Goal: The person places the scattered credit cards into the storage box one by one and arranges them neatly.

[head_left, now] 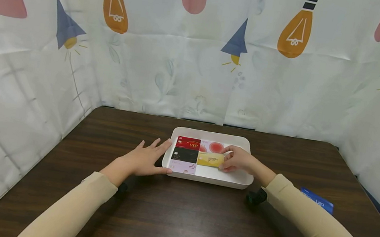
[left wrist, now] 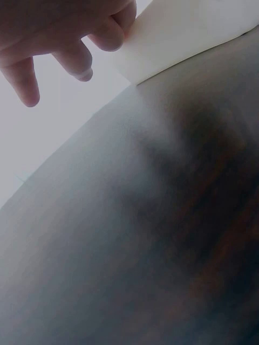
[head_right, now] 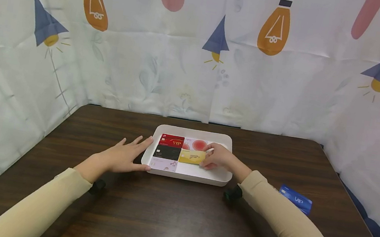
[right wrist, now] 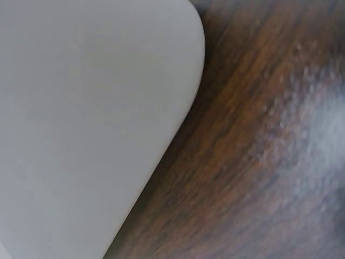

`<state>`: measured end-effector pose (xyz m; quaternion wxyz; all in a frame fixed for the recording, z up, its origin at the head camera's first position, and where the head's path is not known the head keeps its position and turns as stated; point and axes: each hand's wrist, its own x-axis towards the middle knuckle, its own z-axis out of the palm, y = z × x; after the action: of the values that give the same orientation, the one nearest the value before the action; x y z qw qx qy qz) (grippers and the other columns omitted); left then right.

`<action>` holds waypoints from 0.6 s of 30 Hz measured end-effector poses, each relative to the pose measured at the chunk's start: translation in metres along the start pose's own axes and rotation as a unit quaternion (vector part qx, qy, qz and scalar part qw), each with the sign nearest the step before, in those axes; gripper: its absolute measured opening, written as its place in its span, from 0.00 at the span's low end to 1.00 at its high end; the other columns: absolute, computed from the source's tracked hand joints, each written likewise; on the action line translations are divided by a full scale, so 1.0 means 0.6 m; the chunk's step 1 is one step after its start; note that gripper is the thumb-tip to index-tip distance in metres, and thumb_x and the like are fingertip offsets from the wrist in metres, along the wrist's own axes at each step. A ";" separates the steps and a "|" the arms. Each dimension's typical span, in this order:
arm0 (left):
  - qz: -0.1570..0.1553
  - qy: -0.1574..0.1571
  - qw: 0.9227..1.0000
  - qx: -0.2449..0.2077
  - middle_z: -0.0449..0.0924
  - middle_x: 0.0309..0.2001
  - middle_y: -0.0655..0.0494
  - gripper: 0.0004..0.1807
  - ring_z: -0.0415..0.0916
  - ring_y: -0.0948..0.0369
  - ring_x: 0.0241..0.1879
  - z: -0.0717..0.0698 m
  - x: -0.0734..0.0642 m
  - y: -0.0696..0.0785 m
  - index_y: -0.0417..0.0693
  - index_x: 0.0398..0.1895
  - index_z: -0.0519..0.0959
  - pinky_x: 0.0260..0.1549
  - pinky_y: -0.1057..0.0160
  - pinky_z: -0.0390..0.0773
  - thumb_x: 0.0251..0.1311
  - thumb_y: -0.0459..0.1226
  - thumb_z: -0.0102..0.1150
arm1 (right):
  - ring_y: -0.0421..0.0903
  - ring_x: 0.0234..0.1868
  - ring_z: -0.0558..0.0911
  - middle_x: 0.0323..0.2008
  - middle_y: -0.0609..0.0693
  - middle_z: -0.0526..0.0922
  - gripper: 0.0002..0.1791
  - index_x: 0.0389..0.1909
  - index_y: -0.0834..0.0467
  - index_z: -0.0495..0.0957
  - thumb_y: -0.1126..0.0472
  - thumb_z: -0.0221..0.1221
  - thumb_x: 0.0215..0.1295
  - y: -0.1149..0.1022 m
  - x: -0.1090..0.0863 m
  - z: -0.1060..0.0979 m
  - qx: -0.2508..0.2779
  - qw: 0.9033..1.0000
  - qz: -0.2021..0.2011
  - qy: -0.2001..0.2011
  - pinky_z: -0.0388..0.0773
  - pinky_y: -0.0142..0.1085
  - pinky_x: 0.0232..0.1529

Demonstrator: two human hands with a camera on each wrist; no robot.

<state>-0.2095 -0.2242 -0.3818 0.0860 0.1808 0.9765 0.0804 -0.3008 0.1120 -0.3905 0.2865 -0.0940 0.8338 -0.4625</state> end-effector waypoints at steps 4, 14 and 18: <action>-0.001 0.000 1.000 0.000 0.52 0.80 0.47 0.60 0.44 0.44 0.80 0.000 0.000 -0.001 0.46 0.84 0.44 0.70 0.28 0.43 0.61 0.70 0.56 | 0.47 0.38 0.77 0.39 0.56 0.74 0.33 0.64 0.67 0.68 0.70 0.72 0.60 0.000 0.003 0.001 -0.052 0.999 -0.008 0.008 0.84 0.32 0.39; 0.001 0.001 1.000 -0.004 0.52 0.80 0.48 0.60 0.45 0.44 0.79 0.001 0.001 -0.002 0.46 0.84 0.44 0.70 0.28 0.43 0.61 0.70 0.56 | 0.47 0.37 0.77 0.40 0.56 0.74 0.33 0.64 0.66 0.69 0.68 0.72 0.61 -0.004 0.004 0.002 -0.088 0.996 -0.009 0.015 0.84 0.31 0.37; 0.000 0.000 1.000 -0.003 0.52 0.81 0.48 0.60 0.44 0.44 0.80 0.000 0.000 0.000 0.46 0.84 0.44 0.70 0.28 0.43 0.61 0.70 0.56 | 0.46 0.34 0.78 0.39 0.56 0.74 0.32 0.63 0.66 0.69 0.68 0.72 0.60 -0.005 0.006 0.001 -0.095 0.995 -0.012 0.013 0.84 0.31 0.36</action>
<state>-0.2096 -0.2244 -0.3818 0.0864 0.1805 0.9762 0.0835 -0.3038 0.1085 -0.3899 0.2600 -0.1243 0.8763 -0.3860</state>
